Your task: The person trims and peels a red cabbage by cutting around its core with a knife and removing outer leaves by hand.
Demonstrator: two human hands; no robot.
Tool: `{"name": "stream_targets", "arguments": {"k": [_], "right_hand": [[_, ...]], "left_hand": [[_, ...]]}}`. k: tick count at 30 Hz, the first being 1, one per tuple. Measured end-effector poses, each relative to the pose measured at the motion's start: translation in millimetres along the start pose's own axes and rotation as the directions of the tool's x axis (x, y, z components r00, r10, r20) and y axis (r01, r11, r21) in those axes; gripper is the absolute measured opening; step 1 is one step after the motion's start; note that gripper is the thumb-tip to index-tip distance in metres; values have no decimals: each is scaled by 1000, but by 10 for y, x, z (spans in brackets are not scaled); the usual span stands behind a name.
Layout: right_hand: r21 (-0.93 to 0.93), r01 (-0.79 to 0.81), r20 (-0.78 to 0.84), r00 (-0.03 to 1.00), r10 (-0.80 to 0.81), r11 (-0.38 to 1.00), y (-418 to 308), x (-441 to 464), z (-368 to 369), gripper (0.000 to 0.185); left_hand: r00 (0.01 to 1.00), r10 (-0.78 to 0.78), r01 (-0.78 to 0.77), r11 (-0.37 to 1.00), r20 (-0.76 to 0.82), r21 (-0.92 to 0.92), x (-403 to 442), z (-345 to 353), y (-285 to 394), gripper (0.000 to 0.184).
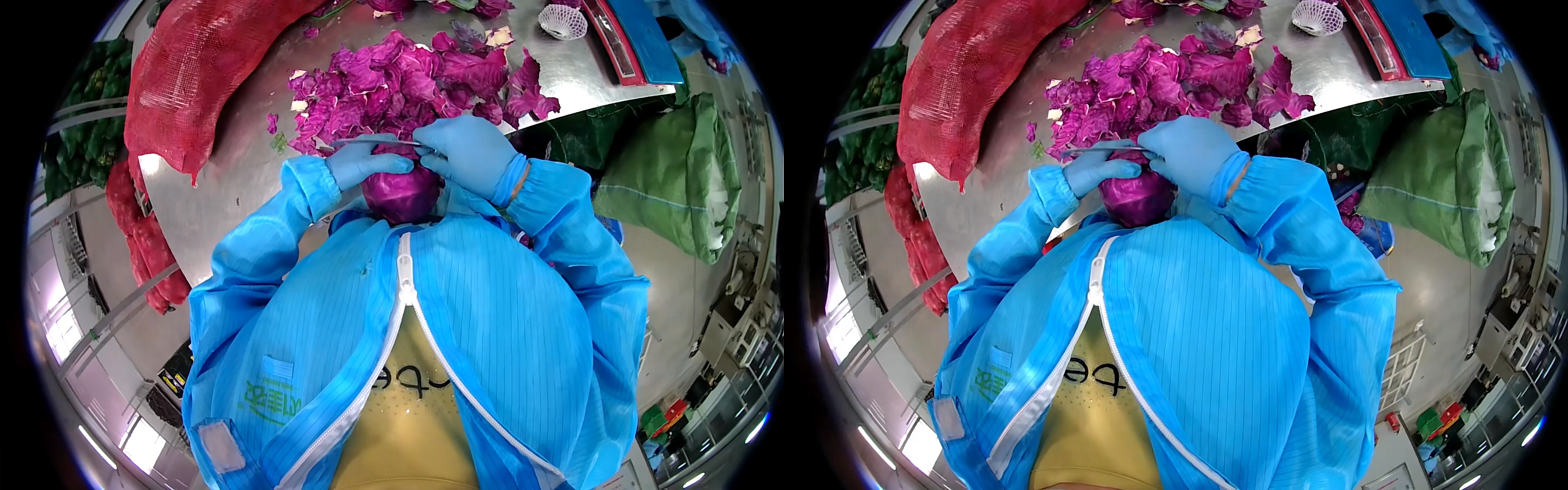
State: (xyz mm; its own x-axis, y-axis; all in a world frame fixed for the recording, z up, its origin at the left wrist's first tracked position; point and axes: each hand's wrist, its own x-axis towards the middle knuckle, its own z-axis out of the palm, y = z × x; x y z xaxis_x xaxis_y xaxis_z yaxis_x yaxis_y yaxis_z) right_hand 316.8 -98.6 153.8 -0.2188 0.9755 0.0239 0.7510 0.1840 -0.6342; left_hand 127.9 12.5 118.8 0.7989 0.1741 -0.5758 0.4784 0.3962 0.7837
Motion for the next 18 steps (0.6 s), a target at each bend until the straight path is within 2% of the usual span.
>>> {"name": "stream_targets", "arguments": {"k": [1,2,3,4,6,8,9,10,11,13,15,18], "right_hand": [[3,0,-2,1000,0,1000,-23,-11,7,16],[-77,-13,-20,1000,12,997,-69,-33,11,16],[-157,-28,-38,999,22,987,-108,-49,14,16],[-157,-29,-39,999,23,987,-130,-63,34,16],[-270,-10,-86,996,-14,963,-148,-87,83,17],[-293,15,-64,997,-35,956,-145,-93,75,16],[-316,39,-42,998,-56,948,-146,-99,72,16],[-317,40,-43,997,-56,948,-132,-95,68,16],[-320,56,-12,998,-63,946,-107,-84,66,15],[-323,72,17,997,-70,944,-54,-71,60,14],[-145,87,31,996,-84,986,6,-77,55,15],[-85,81,-1,997,-82,993,63,-74,116,14]], "left_hand": [[1000,9,-8,998,8,-54,9,-6,-19,59],[1000,7,-7,999,8,-52,4,-9,-12,59],[999,-34,34,999,-26,-11,-1,-16,0,62],[995,-73,75,997,-61,26,-4,-19,11,66],[996,-68,72,995,-61,64,-6,-16,44,70],[996,-64,70,992,-65,100,-5,-32,36,74],[993,-56,76,978,-105,194,8,-51,8,76],[989,-43,83,954,-142,288,23,-61,-11,79],[989,-41,81,954,-143,290,29,-55,-21,79],[996,-16,30,984,-84,174,33,-35,-36,82],[997,-10,28,976,-81,218,51,-43,-40,83],[996,-8,32,959,-85,281,55,-75,-36,84]]}}
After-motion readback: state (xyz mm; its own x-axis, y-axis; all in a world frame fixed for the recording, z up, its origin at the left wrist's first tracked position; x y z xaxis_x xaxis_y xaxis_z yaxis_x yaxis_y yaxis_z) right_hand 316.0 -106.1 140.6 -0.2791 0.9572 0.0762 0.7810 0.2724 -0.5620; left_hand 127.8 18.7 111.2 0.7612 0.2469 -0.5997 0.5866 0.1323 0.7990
